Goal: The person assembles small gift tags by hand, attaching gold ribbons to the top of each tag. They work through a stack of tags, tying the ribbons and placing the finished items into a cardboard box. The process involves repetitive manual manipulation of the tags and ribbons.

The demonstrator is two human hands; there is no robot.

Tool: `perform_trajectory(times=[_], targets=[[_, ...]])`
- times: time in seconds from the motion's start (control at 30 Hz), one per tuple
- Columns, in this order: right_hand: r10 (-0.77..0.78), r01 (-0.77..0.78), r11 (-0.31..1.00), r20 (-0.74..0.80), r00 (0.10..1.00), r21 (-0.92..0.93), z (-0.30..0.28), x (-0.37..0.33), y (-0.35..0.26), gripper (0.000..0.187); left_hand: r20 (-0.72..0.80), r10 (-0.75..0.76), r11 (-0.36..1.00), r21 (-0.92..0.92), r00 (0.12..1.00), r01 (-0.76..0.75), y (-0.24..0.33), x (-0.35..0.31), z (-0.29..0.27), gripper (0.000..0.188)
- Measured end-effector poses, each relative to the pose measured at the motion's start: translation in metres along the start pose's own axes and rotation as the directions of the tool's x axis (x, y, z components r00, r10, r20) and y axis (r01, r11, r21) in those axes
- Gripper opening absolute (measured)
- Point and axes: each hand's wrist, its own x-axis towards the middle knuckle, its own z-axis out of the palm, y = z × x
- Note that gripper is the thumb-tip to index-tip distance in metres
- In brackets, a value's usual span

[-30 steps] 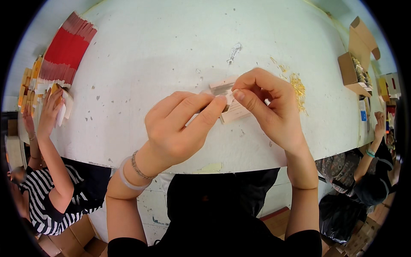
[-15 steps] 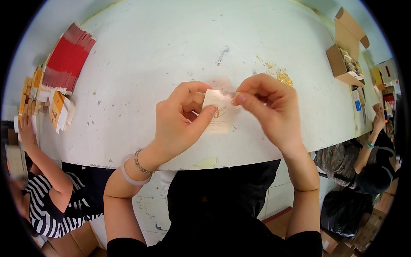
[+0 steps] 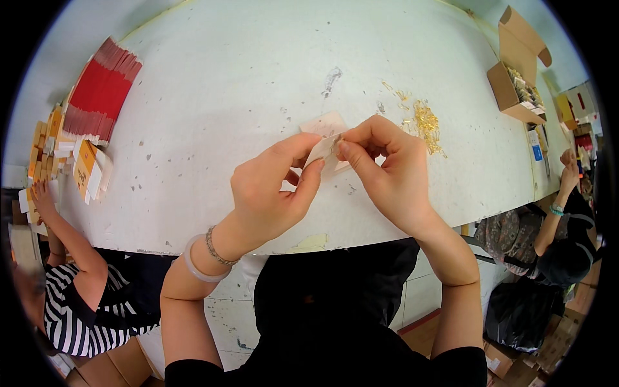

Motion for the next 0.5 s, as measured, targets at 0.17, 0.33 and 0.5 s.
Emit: perform_trajectory(times=[0.17,0.33,0.5], targets=[[-0.063,0.062,0.997,-0.026,0.998,-0.056,0.004,0.0,0.003,0.007,0.005,0.068,0.996,0.059,0.998,-0.069,0.0,0.002,0.0,0.03],[-0.017,0.016,1.0,-0.057,0.998,-0.018,-0.002,0.002,0.001,0.006,0.093,0.193,0.969,0.141,0.977,-0.205,-0.007,0.003,-0.005,0.028],[-0.055,0.05,0.988,-0.029,0.998,-0.145,-0.022,0.003,0.0,0.004,0.295,-0.277,0.904,-0.242,0.914,0.352,0.015,0.002,-0.001,0.023]])
